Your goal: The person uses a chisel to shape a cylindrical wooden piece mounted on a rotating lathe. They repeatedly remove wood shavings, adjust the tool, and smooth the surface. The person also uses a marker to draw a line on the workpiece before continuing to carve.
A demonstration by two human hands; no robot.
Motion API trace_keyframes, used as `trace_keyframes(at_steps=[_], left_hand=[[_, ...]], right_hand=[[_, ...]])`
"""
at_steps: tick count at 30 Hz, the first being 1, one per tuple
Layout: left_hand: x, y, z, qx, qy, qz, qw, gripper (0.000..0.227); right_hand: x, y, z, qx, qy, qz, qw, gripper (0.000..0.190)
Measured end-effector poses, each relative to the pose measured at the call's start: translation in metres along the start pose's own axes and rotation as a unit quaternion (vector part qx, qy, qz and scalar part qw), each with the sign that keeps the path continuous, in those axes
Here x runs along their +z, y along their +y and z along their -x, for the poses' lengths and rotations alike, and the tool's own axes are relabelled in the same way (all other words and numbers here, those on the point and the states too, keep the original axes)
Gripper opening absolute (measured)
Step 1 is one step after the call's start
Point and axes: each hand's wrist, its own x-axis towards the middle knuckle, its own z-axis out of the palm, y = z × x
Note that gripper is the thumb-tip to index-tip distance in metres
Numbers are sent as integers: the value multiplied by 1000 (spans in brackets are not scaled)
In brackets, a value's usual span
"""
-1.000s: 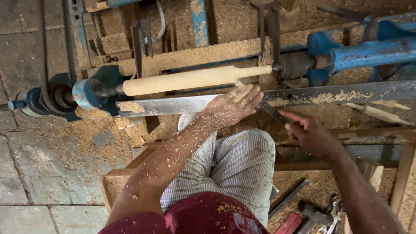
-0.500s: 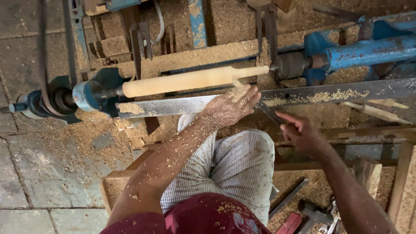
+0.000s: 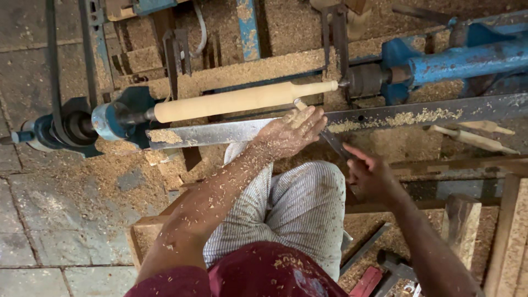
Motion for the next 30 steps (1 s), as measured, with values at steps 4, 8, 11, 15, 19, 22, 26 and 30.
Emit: trace_keyframes(at_steps=[4,8,11,15,19,22,26,30], left_hand=[[0,-1,-1,-2,4,33,999,54],[-4,-1,-3,-12,17,26,999,54],[-8,-2,-4,-2,-14,26,1000,55],[-8,-2,-5,-15,4,34,999,55],[-10,-1,-4,1,-10,17,1000,53],[-10,-2,-5,2,-2,4,1000,54],[-8,-2,-3,-3,19,15,1000,54],[-5,-1,1,8,12,-12,1000,51]], right_hand=[[-24,-20,2,64,-27,42,997,47],[-26,-31,3,35,-33,34,998,50],[-22,-33,4,43,-13,58,997,49],[-20,-31,2,40,-6,58,998,48],[-16,-18,-2,39,-6,37,999,48],[-12,-4,-8,18,3,20,1000,47],[4,12,-11,-106,34,-18,994,48],[11,5,-3,24,32,-16,999,45]])
